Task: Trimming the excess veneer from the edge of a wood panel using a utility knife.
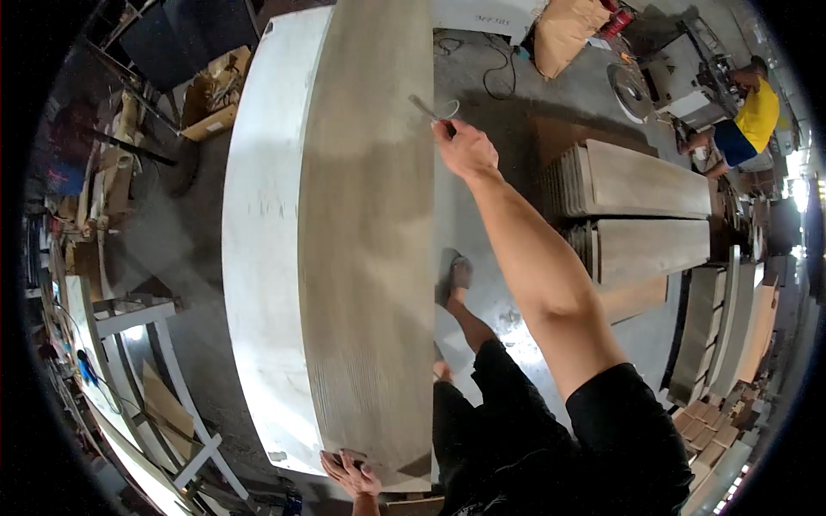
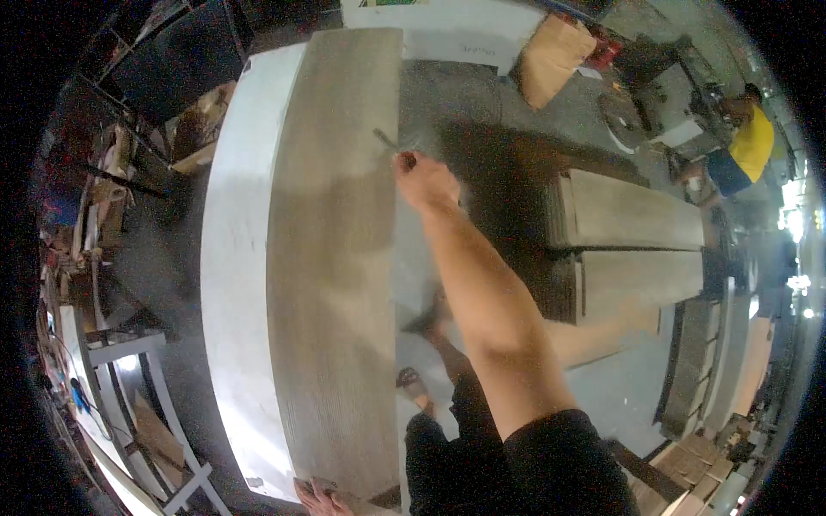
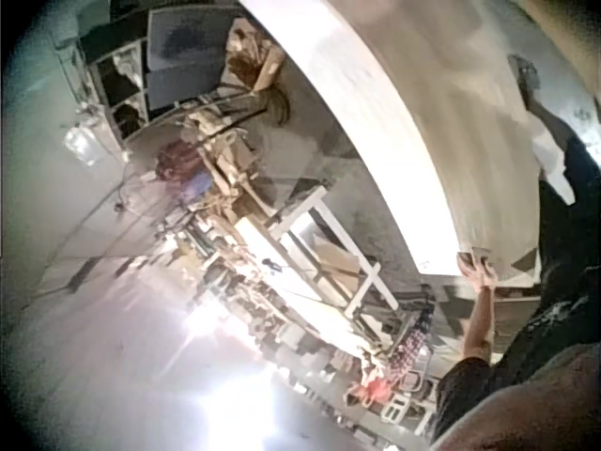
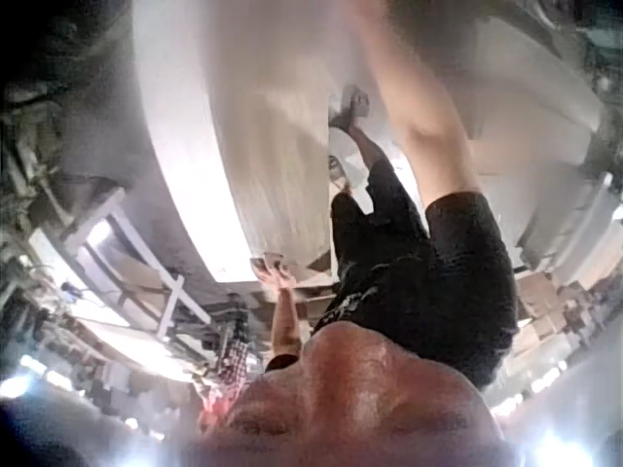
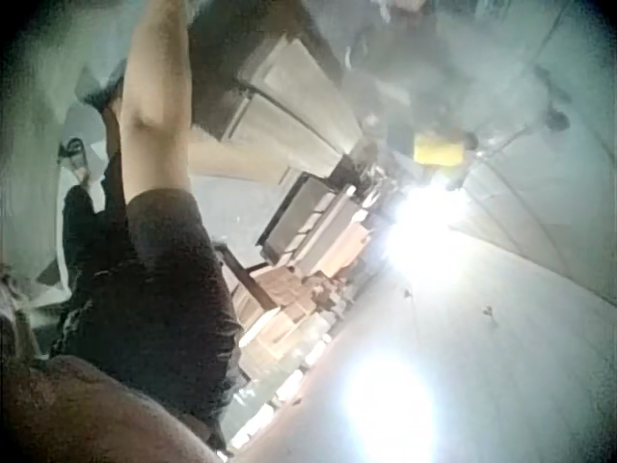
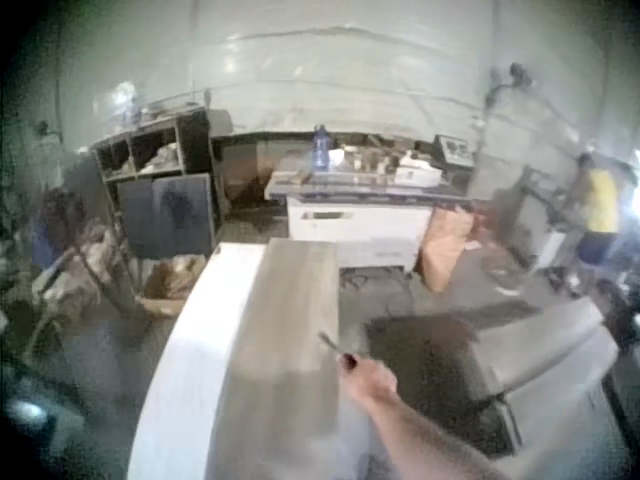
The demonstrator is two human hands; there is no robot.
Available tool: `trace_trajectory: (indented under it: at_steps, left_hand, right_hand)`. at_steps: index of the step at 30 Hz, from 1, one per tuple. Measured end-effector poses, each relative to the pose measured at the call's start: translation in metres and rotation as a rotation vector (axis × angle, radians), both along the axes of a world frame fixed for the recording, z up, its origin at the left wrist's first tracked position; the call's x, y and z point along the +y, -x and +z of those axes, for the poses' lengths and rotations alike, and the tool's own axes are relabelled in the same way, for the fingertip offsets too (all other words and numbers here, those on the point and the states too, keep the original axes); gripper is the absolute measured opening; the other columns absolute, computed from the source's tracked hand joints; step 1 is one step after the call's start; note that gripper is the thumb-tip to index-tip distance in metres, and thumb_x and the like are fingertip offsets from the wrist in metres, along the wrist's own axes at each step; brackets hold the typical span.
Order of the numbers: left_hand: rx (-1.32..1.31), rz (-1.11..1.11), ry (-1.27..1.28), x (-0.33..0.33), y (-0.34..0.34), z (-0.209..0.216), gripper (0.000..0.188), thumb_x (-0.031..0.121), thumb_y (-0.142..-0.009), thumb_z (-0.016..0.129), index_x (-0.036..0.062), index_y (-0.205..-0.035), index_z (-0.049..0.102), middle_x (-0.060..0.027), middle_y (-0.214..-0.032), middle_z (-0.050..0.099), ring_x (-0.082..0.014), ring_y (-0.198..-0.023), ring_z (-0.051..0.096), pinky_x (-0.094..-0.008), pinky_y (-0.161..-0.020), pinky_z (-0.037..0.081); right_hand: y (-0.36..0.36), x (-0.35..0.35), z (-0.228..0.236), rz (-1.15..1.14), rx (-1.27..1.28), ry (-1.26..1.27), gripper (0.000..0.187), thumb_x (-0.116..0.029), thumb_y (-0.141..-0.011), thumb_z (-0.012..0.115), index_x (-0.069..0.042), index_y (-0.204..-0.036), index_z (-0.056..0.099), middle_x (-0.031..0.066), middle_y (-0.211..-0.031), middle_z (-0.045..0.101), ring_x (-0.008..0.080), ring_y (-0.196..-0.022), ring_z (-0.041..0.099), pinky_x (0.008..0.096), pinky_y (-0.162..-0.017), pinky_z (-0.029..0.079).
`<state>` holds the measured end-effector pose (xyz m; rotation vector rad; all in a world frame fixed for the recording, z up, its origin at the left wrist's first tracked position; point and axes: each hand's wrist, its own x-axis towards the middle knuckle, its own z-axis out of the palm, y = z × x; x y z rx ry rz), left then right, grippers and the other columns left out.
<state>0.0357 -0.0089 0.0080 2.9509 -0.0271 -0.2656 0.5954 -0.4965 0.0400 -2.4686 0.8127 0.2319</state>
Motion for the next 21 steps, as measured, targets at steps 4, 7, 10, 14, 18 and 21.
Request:
trace_trajectory:
  at_steps: [4,7,10,14,18,21]
  left_hand:
    - [0.120,-0.003,-0.111,-0.010,-0.003,0.023,0.063,0.042,-0.107,0.032,0.0131,-0.162,0.023,-0.0392,-0.156,0.025,-0.0582,-0.141,0.031,-0.0693,-0.113,0.029]
    - [0.808,0.255,-0.405,-0.039,-0.052,0.049,0.081,0.047,-0.100,0.058,0.0225,-0.164,0.016,-0.0154,-0.171,0.006,-0.0387,-0.155,0.016,-0.0465,-0.126,0.024]
    - [0.810,0.431,-0.180,-0.049,-0.072,0.073,0.074,0.038,-0.100,0.058,0.0189,-0.162,0.024,-0.0180,-0.170,0.010,-0.0384,-0.154,0.020,-0.0470,-0.122,0.028]
    - [0.855,0.343,-0.452,-0.061,-0.067,0.073,0.072,0.036,-0.099,0.053,0.0178,-0.163,0.024,-0.0211,-0.169,0.013,-0.0373,-0.152,0.026,-0.0545,-0.117,0.032]
    - [0.978,0.220,-0.507,-0.116,-0.150,0.124,0.079,0.020,-0.089,0.057,0.0178,-0.162,0.027,-0.0261,-0.165,0.024,-0.0449,-0.149,0.030,-0.0561,-0.113,0.037]
    - [0.518,0.289,-0.278,-0.117,-0.181,0.104,0.065,0.028,-0.098,0.054,0.0145,-0.158,0.036,-0.0299,-0.157,0.036,-0.0485,-0.142,0.040,-0.0573,-0.108,0.043]
  right_hand:
    - [-0.084,-0.043,-0.017,0.007,-0.027,-0.040,0.053,-0.063,-0.098,0.043,-0.027,-0.131,0.065,0.0117,-0.125,0.070,0.0358,-0.119,0.065,0.0496,-0.099,0.052]
    - [-0.139,-0.071,-0.012,0.045,-0.012,-0.040,0.053,-0.063,-0.098,0.044,-0.028,-0.131,0.065,0.0108,-0.126,0.070,0.0348,-0.120,0.065,0.0491,-0.099,0.052]
    - [-0.187,-0.090,0.003,0.062,-0.002,-0.036,0.051,-0.062,-0.099,0.043,-0.027,-0.129,0.066,0.0102,-0.127,0.070,0.0340,-0.120,0.065,0.0480,-0.099,0.052]
    - [-0.249,-0.116,0.020,0.122,0.042,0.015,0.049,-0.060,-0.101,0.042,-0.027,-0.127,0.067,0.0100,-0.126,0.070,0.0332,-0.119,0.065,0.0474,-0.098,0.052]
    - [-0.300,-0.142,0.001,0.113,0.003,0.086,0.049,-0.061,-0.097,0.048,-0.025,-0.125,0.068,0.0114,-0.121,0.071,0.0346,-0.117,0.065,0.0483,-0.096,0.053]
    - [-0.305,-0.139,0.006,0.161,-0.032,-0.002,0.048,-0.059,-0.099,0.047,-0.022,-0.120,0.068,0.0117,-0.116,0.072,0.0360,-0.110,0.067,0.0486,-0.090,0.054]
